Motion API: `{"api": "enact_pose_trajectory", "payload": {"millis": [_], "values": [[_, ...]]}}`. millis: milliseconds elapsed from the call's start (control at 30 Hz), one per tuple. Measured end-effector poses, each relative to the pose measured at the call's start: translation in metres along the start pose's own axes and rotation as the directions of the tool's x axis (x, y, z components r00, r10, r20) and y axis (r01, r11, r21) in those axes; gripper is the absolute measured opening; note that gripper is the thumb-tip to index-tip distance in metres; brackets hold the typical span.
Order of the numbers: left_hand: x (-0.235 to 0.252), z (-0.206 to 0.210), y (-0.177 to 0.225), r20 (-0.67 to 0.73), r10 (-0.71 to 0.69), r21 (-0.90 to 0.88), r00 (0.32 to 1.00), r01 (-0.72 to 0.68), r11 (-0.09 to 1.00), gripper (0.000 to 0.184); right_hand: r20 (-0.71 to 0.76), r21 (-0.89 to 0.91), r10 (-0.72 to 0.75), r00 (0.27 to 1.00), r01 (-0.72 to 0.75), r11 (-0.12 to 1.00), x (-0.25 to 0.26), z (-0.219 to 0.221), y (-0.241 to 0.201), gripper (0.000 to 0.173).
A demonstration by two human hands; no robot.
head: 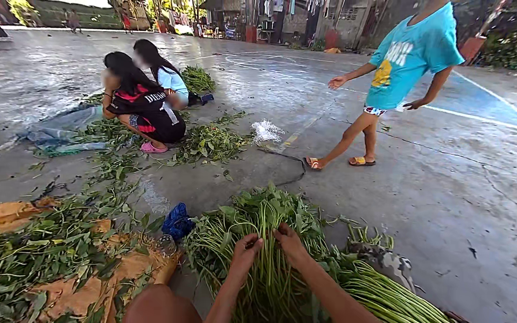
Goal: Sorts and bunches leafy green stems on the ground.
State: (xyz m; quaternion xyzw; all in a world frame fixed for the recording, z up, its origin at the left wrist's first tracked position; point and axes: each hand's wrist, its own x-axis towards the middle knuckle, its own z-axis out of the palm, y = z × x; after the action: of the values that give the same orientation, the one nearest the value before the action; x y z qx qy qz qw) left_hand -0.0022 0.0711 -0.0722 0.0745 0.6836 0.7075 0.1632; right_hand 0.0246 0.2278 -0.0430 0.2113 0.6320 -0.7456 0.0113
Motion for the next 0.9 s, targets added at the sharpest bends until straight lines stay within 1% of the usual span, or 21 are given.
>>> {"api": "enact_pose_trajectory", "payload": {"millis": [67,100,167,233,267,300,367,467,500,567,667,733,767,833,900], "values": [[-0.005,-0.001,0.001,-0.007,-0.015,-0.033,1.000,0.015,0.999,0.007,0.037,0.020,0.058,0.998,-0.058,0.998,-0.007,0.004,-0.009,0.029],[-0.007,-0.002,-0.001,-0.010,-0.036,-0.043,0.999,0.036,0.998,0.006,0.073,0.009,0.061,0.996,-0.061,0.998,-0.008,0.005,-0.008,0.037],[-0.010,-0.001,-0.001,0.008,-0.088,-0.055,0.996,0.089,0.995,0.010,0.085,-0.043,0.007,0.996,-0.003,0.999,-0.008,0.008,0.000,0.046],[-0.012,0.000,0.001,0.031,-0.112,-0.053,0.993,0.114,0.992,0.011,0.033,-0.026,-0.035,0.999,0.036,0.999,-0.007,0.009,0.009,0.044],[-0.011,-0.001,0.003,0.018,-0.106,-0.047,0.994,0.107,0.993,0.011,0.008,0.001,-0.042,0.999,0.042,0.999,-0.006,0.008,0.012,0.043],[-0.011,-0.003,0.005,-0.014,-0.094,-0.041,0.995,0.093,0.995,0.012,-0.015,0.024,-0.042,0.999,0.042,0.999,-0.006,0.006,0.014,0.043],[-0.011,-0.007,0.009,-0.125,-0.057,-0.050,0.990,0.051,0.997,0.015,-0.053,0.036,-0.037,0.998,0.039,0.999,-0.009,0.003,0.016,0.041],[-0.009,-0.008,0.016,-0.300,-0.011,-0.064,0.954,-0.008,0.998,0.020,-0.065,0.012,-0.046,0.997,0.047,0.999,-0.016,0.002,0.017,0.040],[-0.009,-0.007,0.018,-0.338,0.008,-0.039,0.941,-0.022,0.999,0.020,-0.062,0.004,-0.043,0.997,0.043,0.999,-0.018,0.005,0.017,0.037],[-0.008,-0.007,0.020,-0.369,0.041,0.062,0.929,-0.019,0.998,0.018,-0.043,0.003,-0.040,0.998,0.040,0.999,-0.022,0.012,0.018,0.031],[-0.010,-0.002,0.021,-0.329,0.090,0.254,0.940,-0.003,0.967,0.018,-0.031,0.042,-0.071,0.997,0.072,0.996,-0.024,0.018,0.020,0.031],[-0.012,0.001,0.022,-0.257,0.074,0.306,0.964,0.009,0.952,0.017,-0.035,0.072,-0.103,0.994,0.105,0.992,-0.025,0.019,0.020,0.035],[-0.012,0.002,0.020,-0.218,0.043,0.276,0.975,0.019,0.961,0.015,-0.036,0.083,-0.110,0.993,0.112,0.990,-0.024,0.019,0.020,0.036],[-0.012,0.005,0.017,-0.155,-0.045,0.153,0.987,0.068,0.986,0.013,-0.014,0.087,-0.092,0.996,0.093,0.992,-0.024,0.016,0.021,0.035],[-0.012,0.005,0.015,-0.107,-0.119,0.082,0.987,0.128,0.988,0.016,0.030,0.082,-0.047,0.998,0.045,0.996,-0.022,0.013,0.022,0.028]]}}
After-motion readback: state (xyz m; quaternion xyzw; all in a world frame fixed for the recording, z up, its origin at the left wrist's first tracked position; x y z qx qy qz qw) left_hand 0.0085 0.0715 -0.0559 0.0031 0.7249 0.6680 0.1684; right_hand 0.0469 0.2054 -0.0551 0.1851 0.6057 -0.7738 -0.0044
